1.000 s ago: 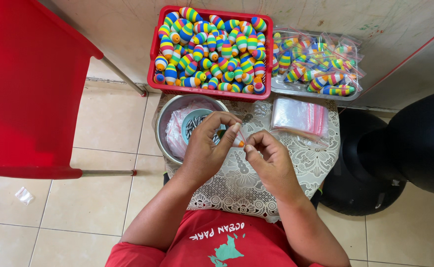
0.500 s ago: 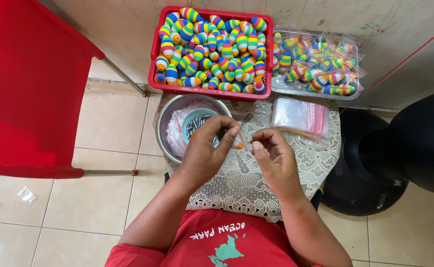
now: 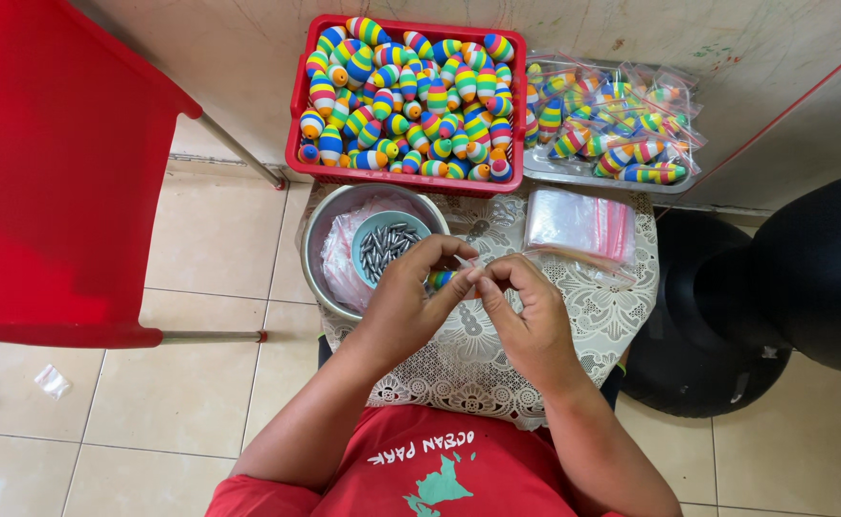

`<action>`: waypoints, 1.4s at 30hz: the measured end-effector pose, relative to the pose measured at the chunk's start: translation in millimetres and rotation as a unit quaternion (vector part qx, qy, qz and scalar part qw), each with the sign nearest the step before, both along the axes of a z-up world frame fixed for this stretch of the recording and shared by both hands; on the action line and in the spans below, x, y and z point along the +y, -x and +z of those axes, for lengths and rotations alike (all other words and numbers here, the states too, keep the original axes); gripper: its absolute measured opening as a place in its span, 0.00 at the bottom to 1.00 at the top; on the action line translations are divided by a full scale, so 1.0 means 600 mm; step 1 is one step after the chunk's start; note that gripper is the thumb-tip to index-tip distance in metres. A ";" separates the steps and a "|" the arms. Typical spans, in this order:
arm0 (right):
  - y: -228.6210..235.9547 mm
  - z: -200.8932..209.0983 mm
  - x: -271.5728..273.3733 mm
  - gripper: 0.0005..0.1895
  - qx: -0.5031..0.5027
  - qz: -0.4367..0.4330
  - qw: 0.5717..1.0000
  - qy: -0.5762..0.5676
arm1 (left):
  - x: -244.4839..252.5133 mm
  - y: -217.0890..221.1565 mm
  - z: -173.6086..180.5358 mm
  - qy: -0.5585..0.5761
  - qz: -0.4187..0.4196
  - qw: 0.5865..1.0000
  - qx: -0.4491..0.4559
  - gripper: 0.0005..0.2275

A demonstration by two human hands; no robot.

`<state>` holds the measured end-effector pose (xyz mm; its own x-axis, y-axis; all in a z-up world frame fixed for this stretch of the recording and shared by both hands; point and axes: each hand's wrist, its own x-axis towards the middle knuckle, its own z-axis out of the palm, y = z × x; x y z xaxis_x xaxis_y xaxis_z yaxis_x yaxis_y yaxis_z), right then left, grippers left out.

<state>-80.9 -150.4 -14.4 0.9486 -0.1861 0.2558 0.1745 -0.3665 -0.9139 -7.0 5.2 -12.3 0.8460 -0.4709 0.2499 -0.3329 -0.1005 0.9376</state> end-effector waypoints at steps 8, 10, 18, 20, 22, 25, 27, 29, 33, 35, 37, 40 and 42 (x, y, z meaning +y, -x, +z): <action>0.001 -0.014 -0.014 0.11 -0.015 0.000 1.000 0.021 | -0.005 -0.009 -0.009 0.060 -0.016 0.998 0.034 0.04; 0.003 -0.015 -0.017 0.12 -0.016 -0.002 1.000 0.020 | -0.005 -0.009 -0.008 0.069 -0.004 0.997 0.028 0.05; 0.006 -0.023 -0.023 0.08 -0.020 -0.004 0.999 -0.030 | -0.009 -0.008 -0.013 0.048 0.017 0.999 0.002 0.06; 0.003 -0.017 -0.020 0.07 -0.010 0.003 1.000 -0.019 | -0.014 -0.005 -0.013 0.037 0.011 0.999 -0.019 0.06; 0.001 -0.011 -0.018 0.06 0.000 0.009 1.000 -0.008 | -0.018 -0.003 -0.012 0.027 0.003 0.999 -0.040 0.05; -0.002 -0.011 -0.019 0.03 -0.002 0.011 1.000 0.006 | -0.021 -0.001 -0.016 0.006 0.014 0.997 -0.077 0.04; -0.003 -0.014 -0.022 0.01 -0.004 0.000 1.000 0.021 | -0.023 -0.001 -0.021 0.015 0.014 0.996 -0.081 0.03; -0.006 -0.006 -0.024 0.02 -0.004 0.000 1.000 0.025 | -0.025 -0.003 -0.022 0.028 0.011 0.997 -0.070 0.02; -0.006 -0.018 -0.034 0.03 -0.002 0.003 0.999 0.036 | -0.024 -0.004 -0.016 0.070 0.010 0.997 -0.029 0.01; -0.008 -0.014 -0.050 0.02 0.001 0.003 0.999 0.043 | -0.017 -0.007 -0.008 0.073 0.015 0.997 -0.028 0.01; -0.012 -0.016 -0.075 0.03 0.007 0.003 0.999 0.050 | -0.008 -0.012 -0.006 0.077 0.019 0.997 -0.025 0.01; -0.021 -0.023 -0.140 0.03 -0.021 -0.037 0.995 0.086 | 0.008 -0.019 -0.011 0.079 0.032 0.996 -0.024 0.02; -0.031 -0.017 -0.200 0.02 -0.053 -0.080 0.978 0.185 | 0.019 -0.023 -0.016 0.071 0.045 0.996 -0.030 0.03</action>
<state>-62.3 -270.6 -24.8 0.8794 -0.2071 0.4287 0.1736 -0.6990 -0.6937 6.9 16.5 -22.1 0.8647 -0.3505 0.3597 -0.3844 -0.0008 0.9232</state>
